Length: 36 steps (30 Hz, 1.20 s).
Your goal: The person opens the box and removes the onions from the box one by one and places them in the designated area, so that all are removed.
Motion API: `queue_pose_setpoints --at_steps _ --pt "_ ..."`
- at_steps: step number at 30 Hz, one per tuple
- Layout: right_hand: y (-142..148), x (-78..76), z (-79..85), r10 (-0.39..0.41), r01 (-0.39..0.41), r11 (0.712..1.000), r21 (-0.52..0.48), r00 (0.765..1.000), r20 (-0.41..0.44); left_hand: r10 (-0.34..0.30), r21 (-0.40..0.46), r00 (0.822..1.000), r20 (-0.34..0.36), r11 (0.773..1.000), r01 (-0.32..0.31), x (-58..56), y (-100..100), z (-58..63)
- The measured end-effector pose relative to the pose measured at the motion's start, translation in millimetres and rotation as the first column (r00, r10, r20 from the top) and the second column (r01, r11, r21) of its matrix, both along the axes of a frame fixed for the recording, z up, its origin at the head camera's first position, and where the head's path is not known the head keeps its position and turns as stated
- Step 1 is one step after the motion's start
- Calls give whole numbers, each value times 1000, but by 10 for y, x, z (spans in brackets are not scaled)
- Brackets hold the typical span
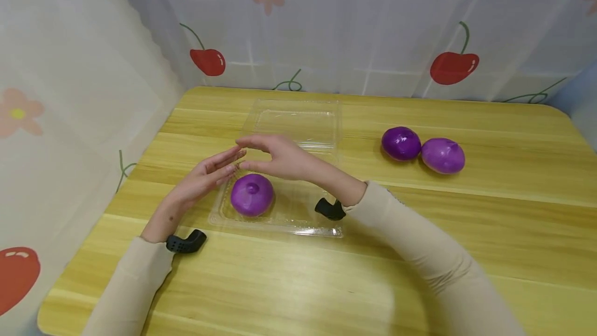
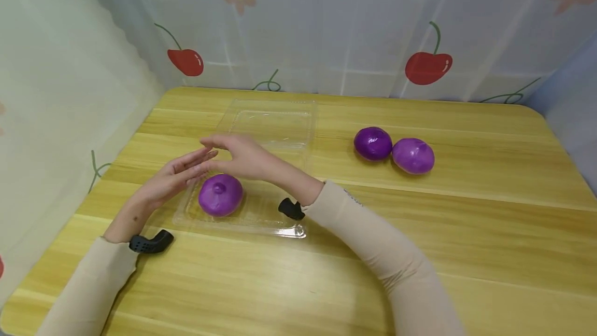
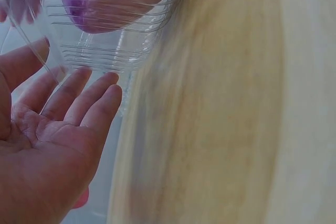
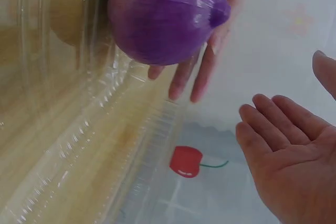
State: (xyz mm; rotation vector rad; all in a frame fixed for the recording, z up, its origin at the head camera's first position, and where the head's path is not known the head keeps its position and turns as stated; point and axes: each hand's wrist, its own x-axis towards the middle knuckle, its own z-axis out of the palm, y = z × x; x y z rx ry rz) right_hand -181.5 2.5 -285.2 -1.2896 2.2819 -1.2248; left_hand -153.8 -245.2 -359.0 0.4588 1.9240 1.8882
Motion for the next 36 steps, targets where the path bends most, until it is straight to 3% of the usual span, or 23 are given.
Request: queue_pose_setpoints --at_steps 8,15,24,36 --pt "-35 -33 -93 79 -83 982 168 996 32 -4 12 1000 12 1000 4 -4 12 8" --pt "-73 -45 -206 176 -203 958 201 974 143 -13 -16 1000 -15 1000 13 4 30 32" --pt "-96 -40 -271 196 -235 928 291 968 155 -25 -14 999 -27 1000 24 -4 27 29" --pt "-98 -44 -332 213 -266 914 307 957 196 -32 -12 999 -40 999 31 24 17 6"
